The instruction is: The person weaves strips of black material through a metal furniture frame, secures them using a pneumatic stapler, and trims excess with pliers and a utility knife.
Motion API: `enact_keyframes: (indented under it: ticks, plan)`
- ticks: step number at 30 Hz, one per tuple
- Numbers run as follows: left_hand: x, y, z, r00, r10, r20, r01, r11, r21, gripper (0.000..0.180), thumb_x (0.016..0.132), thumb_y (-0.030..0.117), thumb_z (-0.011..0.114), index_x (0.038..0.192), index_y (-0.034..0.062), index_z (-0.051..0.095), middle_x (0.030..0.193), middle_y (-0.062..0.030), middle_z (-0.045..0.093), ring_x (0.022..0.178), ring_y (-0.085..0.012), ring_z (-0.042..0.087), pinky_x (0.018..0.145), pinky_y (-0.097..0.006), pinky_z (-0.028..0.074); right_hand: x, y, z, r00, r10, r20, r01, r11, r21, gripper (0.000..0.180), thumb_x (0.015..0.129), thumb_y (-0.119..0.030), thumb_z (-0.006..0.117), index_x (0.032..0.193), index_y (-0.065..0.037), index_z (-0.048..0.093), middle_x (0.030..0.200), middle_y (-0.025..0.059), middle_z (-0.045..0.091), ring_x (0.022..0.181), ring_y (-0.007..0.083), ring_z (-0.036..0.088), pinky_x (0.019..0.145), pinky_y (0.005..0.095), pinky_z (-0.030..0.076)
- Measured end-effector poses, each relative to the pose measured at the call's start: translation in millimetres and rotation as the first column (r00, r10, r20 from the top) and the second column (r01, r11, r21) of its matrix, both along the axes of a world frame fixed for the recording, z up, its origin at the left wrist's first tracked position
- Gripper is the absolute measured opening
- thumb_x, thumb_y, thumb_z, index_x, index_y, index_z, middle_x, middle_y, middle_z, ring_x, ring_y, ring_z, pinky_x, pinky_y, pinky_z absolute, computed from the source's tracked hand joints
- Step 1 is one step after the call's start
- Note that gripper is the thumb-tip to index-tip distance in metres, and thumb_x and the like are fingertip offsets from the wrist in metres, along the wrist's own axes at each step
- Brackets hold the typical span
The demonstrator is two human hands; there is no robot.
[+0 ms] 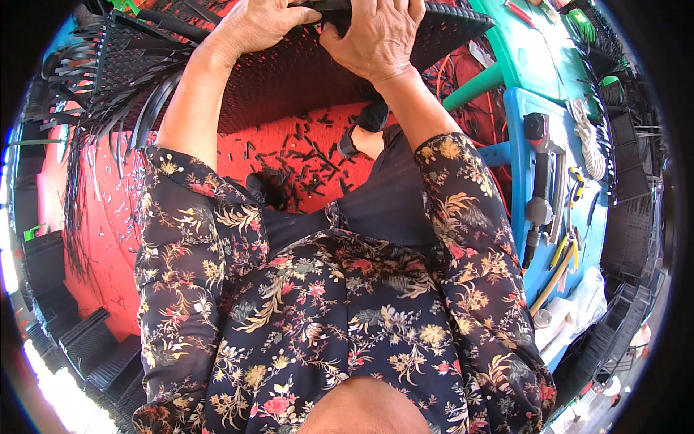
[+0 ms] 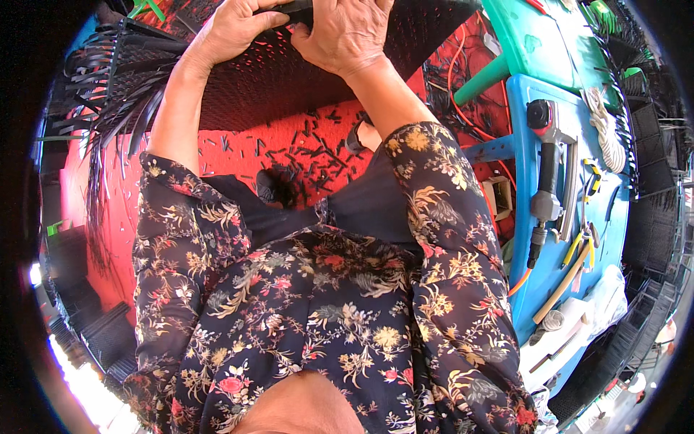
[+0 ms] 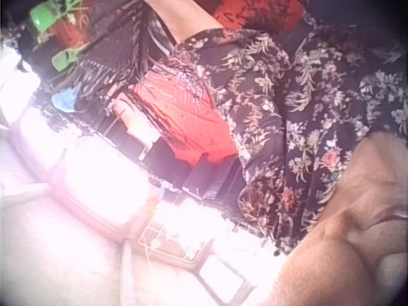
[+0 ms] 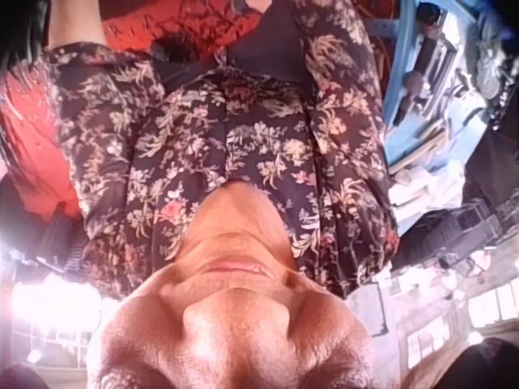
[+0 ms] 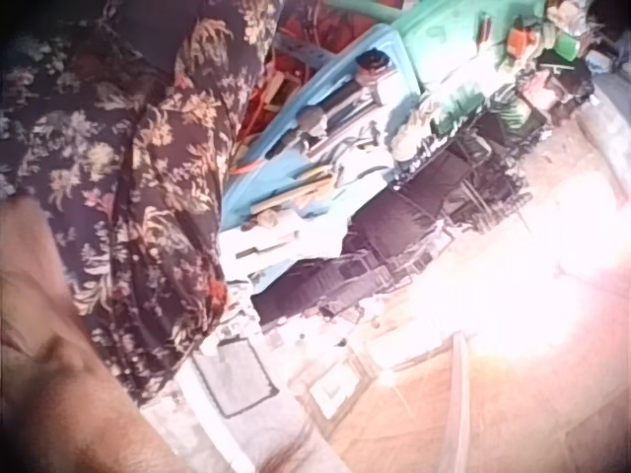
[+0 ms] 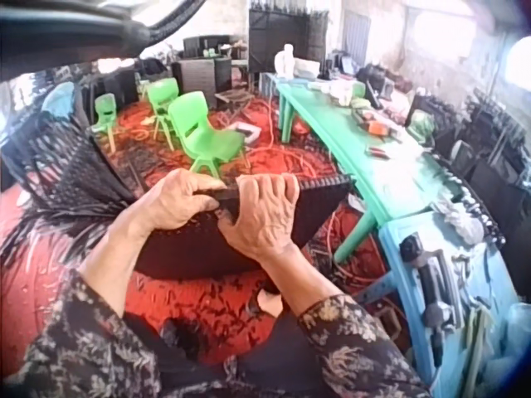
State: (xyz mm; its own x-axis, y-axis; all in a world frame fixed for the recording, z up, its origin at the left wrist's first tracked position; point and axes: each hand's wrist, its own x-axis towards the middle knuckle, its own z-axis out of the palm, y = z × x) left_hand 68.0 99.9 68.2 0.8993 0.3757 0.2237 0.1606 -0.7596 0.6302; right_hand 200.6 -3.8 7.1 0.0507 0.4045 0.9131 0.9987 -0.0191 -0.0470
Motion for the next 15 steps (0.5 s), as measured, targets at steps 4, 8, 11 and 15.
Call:
enact_keyframes:
  ticks: [4,8,11,15]
  plan:
    - [-0.8,-0.9,-4.0,1.000,0.010,0.020,-0.010,1.000,0.005,0.018,0.078,0.004,0.059,0.094,0.0034,0.066,0.068,-0.0041,0.061,0.062,-0.0085,0.054,0.059,-0.027,0.043,4.2,-13.3,7.3,0.998,0.070,0.010,-0.069,0.994,-0.089,0.051,0.061,-0.028,0.076,0.101,-0.005,0.054,0.093,0.0122,0.057,0.092,0.0299,0.054,0.088,0.0443,0.035]
    - [-4.3,-2.6,-6.1,1.000,0.020,0.018,-0.019,0.998,-0.052,0.020,0.079,0.002,0.055,0.095,0.0029,0.067,0.069,-0.0046,0.063,0.062,-0.0084,0.054,0.059,-0.026,0.043,15.6,-25.0,24.1,0.989,0.144,-0.033,-0.147,0.933,-0.329,0.048,0.068,-0.031,0.075,0.104,-0.007,0.057,0.094,0.0122,0.062,0.095,0.0301,0.058,0.087,0.0428,0.040]
    - [-4.2,-0.7,-13.4,0.998,0.006,0.063,0.000,0.995,-0.100,0.021,0.080,0.000,0.053,0.095,0.0022,0.067,0.071,-0.0051,0.064,0.063,-0.0086,0.055,0.060,-0.025,0.044,23.0,-21.9,34.5,0.979,0.199,-0.041,-0.196,0.868,-0.457,0.042,0.073,-0.035,0.072,0.102,-0.007,0.059,0.089,0.0129,0.063,0.087,0.0318,0.061,0.077,0.0425,0.045]
    - [-4.8,-2.0,-7.7,1.000,-0.015,0.022,0.016,0.997,-0.075,0.022,0.080,-0.002,0.051,0.095,0.0010,0.067,0.072,-0.0056,0.065,0.065,-0.0083,0.055,0.061,-0.026,0.045,28.9,-15.4,32.5,0.973,0.232,-0.004,-0.204,0.847,-0.491,0.039,0.078,-0.041,0.068,0.099,-0.009,0.061,0.081,0.0119,0.062,0.077,0.0319,0.062,0.066,0.0425,0.048]
